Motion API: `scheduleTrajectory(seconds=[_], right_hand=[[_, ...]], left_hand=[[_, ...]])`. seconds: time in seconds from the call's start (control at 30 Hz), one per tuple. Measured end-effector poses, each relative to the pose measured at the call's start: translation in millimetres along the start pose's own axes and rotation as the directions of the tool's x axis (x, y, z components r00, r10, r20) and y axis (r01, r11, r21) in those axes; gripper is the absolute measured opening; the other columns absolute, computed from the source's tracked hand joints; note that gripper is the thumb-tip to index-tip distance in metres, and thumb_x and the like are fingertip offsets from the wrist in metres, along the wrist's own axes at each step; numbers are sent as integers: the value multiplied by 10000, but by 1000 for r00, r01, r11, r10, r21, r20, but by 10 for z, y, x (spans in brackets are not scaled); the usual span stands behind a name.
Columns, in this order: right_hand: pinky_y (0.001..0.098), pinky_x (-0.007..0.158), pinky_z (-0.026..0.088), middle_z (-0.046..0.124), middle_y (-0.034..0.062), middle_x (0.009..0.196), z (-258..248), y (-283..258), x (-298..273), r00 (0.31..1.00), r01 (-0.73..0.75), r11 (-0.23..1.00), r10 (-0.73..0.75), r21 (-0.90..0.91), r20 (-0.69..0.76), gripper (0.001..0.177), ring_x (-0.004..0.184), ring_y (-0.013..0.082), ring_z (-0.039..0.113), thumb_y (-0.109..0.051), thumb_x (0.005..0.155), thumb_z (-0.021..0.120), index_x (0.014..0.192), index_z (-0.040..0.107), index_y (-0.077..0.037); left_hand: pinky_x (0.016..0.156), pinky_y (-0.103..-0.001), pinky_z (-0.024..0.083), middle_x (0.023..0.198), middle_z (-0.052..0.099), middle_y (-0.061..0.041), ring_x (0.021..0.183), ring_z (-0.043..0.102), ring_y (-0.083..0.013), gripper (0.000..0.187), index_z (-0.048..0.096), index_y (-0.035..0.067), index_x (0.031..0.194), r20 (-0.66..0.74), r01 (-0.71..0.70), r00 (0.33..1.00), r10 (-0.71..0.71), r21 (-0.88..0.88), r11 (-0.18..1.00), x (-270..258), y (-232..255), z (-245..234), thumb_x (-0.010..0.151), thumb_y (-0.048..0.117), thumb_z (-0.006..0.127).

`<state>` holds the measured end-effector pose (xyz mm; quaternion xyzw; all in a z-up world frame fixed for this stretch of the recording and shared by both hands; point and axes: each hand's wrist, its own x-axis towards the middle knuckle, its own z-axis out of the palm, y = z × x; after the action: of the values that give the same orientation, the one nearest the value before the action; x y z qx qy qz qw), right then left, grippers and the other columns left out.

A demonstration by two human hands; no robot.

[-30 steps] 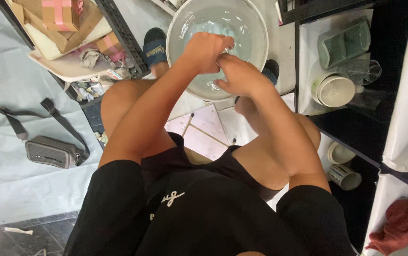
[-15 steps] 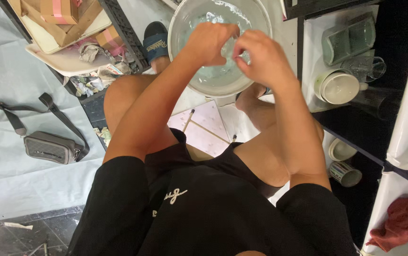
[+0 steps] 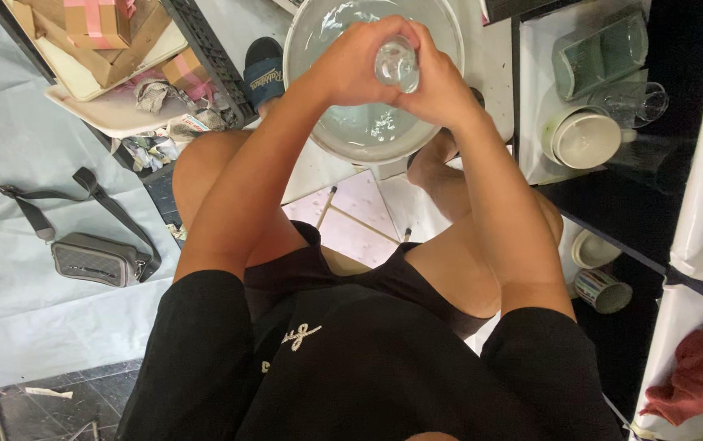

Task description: The person washes various glassware and a ceramic cup in a white bucket of water. They rinse each item by hand and place the cleaned items onto a nearby shelf.

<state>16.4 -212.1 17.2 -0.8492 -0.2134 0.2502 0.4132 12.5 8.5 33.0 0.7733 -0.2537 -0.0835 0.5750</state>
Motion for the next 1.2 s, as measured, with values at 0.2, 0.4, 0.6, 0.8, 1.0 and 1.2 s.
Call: scheduleTrajectory(seconds=[0.2, 0.4, 0.6, 0.8, 1.0, 1.2], right_hand=[[457, 1021, 521, 611, 180, 1435, 71, -22, 15, 1000, 13, 1000, -13, 7, -7, 993, 1272, 376, 630, -123, 784, 869, 1575, 269, -106], [463, 930, 535, 702, 198, 1202, 155, 20, 6, 922, -312, 908, 361, -280, 143, 991, 1115, 378, 684, -341, 766, 893, 1514, 324, -26], [470, 936, 534, 689, 224, 1211, 542, 347, 182, 807, -388, 758, 554, -524, 205, 1001, 1128, 383, 676, -491, 693, 887, 1434, 416, -10], [470, 955, 504, 647, 218, 1268, 986, 859, 298, 818, -432, 790, 546, -435, 181, 976, 1159, 381, 634, -578, 687, 869, 1378, 451, -30], [463, 1000, 521, 717, 249, 1239, 1325, 1405, 381, 823, -530, 819, 559, -221, 96, 744, 1168, 383, 689, -554, 858, 684, 1373, 540, -36], [395, 979, 525, 650, 226, 1277, 1543, 1601, 448, 840, -541, 838, 542, -69, -3, 1007, 1183, 327, 665, -632, 668, 852, 1290, 461, 57]], left_hand=[[1009, -461, 511, 1289, 684, -145, 1208, 634, -378, 599, 588, 97, 1288, 64, 47, 996, -56, 136, 990, -47, 9, -61, 776, 241, 864], [886, -515, 511, 1291, 667, -194, 1142, 629, -420, 683, 440, 69, 1492, -94, 167, 986, -140, 416, 894, -171, -180, -44, 976, 362, 777], [714, -540, 528, 1032, 696, -194, 919, 685, -409, 673, 504, 67, 1322, -53, 302, 940, -338, 594, 746, -298, -488, 121, 849, 427, 819], [711, -513, 546, 994, 705, -173, 891, 701, -400, 559, 559, 87, 1225, -53, 299, 938, -343, 622, 723, -366, -630, 210, 844, 408, 813], [713, -508, 555, 982, 697, -159, 879, 706, -373, 484, 589, 89, 1171, -32, 308, 925, -378, 644, 700, -367, -478, 327, 828, 393, 743], [704, -514, 556, 992, 697, -152, 884, 704, -370, 377, 599, 94, 1138, -42, 357, 906, -421, 611, 707, -292, -430, 306, 898, 371, 689]])
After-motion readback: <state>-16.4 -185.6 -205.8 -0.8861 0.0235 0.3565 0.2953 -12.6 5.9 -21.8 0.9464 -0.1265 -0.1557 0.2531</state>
